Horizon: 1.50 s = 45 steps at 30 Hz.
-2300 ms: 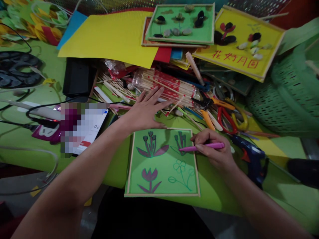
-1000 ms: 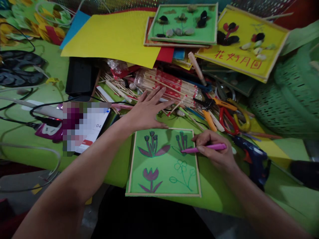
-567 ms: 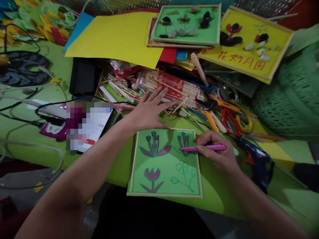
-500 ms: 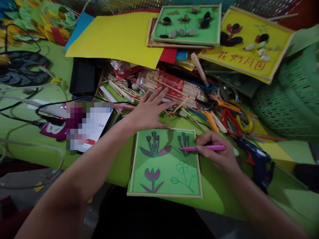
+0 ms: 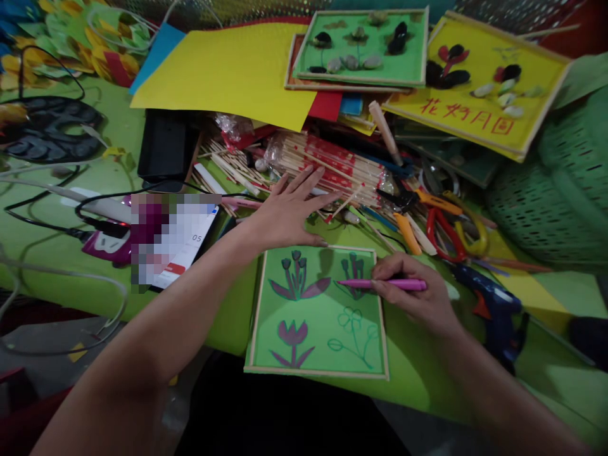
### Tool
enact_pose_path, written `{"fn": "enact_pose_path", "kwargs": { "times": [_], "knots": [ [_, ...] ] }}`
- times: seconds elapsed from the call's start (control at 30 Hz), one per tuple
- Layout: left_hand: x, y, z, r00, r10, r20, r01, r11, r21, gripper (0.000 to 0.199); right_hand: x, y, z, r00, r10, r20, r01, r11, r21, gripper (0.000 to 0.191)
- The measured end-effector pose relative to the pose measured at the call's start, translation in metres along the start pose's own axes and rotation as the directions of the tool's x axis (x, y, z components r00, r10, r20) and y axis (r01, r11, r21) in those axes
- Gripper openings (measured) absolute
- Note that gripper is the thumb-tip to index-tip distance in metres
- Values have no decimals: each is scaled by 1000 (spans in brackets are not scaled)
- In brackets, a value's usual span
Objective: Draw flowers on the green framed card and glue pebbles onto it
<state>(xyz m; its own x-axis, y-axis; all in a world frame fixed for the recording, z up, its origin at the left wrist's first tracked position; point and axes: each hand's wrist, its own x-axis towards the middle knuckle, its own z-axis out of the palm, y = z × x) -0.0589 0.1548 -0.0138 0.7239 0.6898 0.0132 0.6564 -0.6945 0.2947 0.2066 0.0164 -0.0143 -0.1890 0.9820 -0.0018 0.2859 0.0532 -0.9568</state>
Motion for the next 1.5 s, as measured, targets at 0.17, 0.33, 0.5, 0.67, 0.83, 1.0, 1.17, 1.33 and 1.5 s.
{"fn": "enact_pose_path", "kwargs": {
  "times": [0.17, 0.33, 0.5, 0.67, 0.83, 1.0, 1.17, 1.33, 1.5],
  "knots": [
    [0, 1, -1, 1000, -10, 18, 10, 1000, -2, 98, 0, -2, 1, 999, -1, 34, 1, 1000, 2, 9],
    [0, 2, -2, 1000, -20, 15, 20, 1000, 7, 99, 0, 1, 0, 999, 0, 37, 0, 1000, -8, 9],
    [0, 2, -1, 1000, -12, -15, 12, 1000, 3, 98, -1, 2, -1, 999, 20, 25, -20, 1000, -3, 14],
    [0, 1, 0, 1000, -6, -16, 6, 1000, -4, 99, -2, 4, -2, 999, 39, 3, -39, 999, 29, 15],
    [0, 2, 0, 1000, -14, -14, 14, 1000, -4, 98, -3, 7, -3, 999, 35, -1, -35, 996, 80, 14],
    [0, 1, 0, 1000, -15, -11, 15, 1000, -3, 97, -5, 10, -4, 999, 39, -34, -36, 995, 94, 15],
    [0, 1, -1, 1000, -10, -9, 10, 1000, -11, 98, -6, 13, -7, 998, 46, -38, -42, 994, 99, 17],
    [0, -1, 2, 1000, -1, -26, 0, 1000, -25, 98, -5, 13, -6, 998, 25, -56, -19, 995, 99, 21],
    [0, -1, 3, 999, -5, -32, 5, 1000, -7, 98, -4, 14, -5, 998, 35, -59, -28, 993, 113, 25]
  ]
}}
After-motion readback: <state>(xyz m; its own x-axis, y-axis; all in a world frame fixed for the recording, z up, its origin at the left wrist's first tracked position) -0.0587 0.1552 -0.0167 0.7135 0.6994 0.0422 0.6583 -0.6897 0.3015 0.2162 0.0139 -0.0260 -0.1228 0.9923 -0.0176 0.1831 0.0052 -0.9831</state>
